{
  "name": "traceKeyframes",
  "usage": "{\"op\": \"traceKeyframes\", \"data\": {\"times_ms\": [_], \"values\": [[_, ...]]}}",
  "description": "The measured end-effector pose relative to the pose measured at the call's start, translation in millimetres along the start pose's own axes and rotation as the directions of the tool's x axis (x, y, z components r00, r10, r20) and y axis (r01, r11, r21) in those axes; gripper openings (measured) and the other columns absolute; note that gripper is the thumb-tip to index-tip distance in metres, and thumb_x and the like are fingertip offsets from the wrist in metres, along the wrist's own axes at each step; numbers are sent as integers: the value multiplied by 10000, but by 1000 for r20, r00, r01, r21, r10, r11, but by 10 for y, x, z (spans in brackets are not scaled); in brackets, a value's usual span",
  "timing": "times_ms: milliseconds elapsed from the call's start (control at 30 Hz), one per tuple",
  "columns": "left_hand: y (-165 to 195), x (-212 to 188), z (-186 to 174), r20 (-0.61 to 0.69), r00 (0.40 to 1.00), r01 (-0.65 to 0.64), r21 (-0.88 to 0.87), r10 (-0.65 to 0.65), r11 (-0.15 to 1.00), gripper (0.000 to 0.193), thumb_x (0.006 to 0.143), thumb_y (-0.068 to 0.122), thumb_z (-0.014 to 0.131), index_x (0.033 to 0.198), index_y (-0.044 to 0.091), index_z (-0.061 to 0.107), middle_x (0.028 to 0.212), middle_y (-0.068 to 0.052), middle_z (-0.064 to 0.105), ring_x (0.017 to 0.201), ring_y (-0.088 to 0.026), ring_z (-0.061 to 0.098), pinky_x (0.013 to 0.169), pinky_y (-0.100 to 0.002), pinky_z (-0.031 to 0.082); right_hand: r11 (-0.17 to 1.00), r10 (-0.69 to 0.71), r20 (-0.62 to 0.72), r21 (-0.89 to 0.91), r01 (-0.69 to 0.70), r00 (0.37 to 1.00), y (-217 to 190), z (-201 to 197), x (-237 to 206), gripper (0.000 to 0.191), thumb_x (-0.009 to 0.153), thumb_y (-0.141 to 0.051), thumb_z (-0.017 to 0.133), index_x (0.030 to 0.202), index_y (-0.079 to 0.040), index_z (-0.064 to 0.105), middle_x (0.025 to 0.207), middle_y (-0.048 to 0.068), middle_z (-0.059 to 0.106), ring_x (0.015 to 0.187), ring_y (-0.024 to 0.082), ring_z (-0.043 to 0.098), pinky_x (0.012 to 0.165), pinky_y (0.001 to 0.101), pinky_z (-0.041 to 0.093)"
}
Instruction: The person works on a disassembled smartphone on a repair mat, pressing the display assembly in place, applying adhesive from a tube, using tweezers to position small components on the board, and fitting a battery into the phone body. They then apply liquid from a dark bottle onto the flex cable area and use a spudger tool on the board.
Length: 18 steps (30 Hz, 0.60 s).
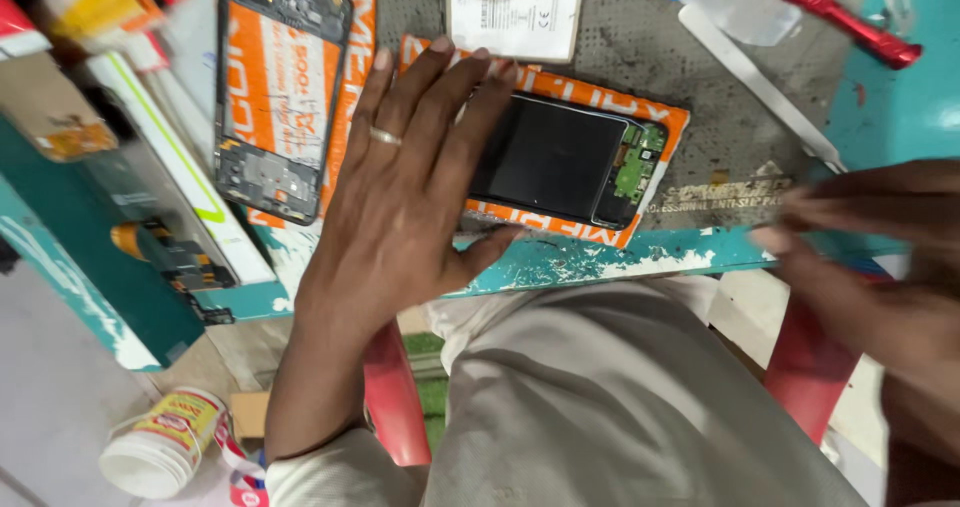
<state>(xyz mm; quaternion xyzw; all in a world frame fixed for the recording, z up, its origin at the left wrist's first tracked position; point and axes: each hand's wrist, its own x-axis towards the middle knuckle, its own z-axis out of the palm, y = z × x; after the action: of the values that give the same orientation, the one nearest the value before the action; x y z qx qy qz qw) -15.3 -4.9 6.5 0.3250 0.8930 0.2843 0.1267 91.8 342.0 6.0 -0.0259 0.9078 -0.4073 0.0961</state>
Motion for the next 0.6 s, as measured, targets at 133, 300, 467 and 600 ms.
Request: {"op": "traceKeyframes", "data": {"times_ms": [133, 300, 467, 600], "values": [[-26, 64, -33, 49, 999, 7, 87, -12, 996, 1124, 669, 429, 923, 1573, 43, 378, 1520, -189, 478, 1486, -394, 398, 1309, -577, 216, 991, -132, -146, -28, 129, 980, -336, 449, 41, 562, 785, -149, 917, 1251, -1, 639, 1126, 189, 701, 993, 268, 718, 830, 371, 596], [-11, 71, -37, 2, 1000, -21, 83, 21, 996, 1127, 655, 412, 918, 1568, 34, 375, 1517, -199, 485, 1467, -401, 406, 1289, -568, 242, 948, -304, -244, -170, 268, 921, -494, 815, 145, 789, 699, -265, 958, 1285, 62, 542, 1198, 200, 656, 973, 344, 639, 770, 402, 568], [92, -63, 90, -89, 995, 65, 134, -53, 989, 1100, 691, 455, 925, 1566, 62, 386, 1454, -184, 505, 1401, -390, 446, 1269, -578, 267, 980, -157, -251, -160, 119, 955, -435, 875, 107, 673, 872, -195, 952, 1407, -3, 590, 1190, 141, 670, 1058, 266, 668, 887, 379, 576], [152, -133, 122, -148, 986, 103, 133, -83, 986, 1116, 704, 512, 927, 1567, 68, 377, 1461, -195, 485, 1402, -407, 440, 1251, -585, 273, 989, -132, -247, -99, 111, 960, -399, 838, 103, 647, 897, -157, 935, 1417, 13, 589, 1189, 137, 679, 1060, 267, 670, 890, 376, 577]]}}
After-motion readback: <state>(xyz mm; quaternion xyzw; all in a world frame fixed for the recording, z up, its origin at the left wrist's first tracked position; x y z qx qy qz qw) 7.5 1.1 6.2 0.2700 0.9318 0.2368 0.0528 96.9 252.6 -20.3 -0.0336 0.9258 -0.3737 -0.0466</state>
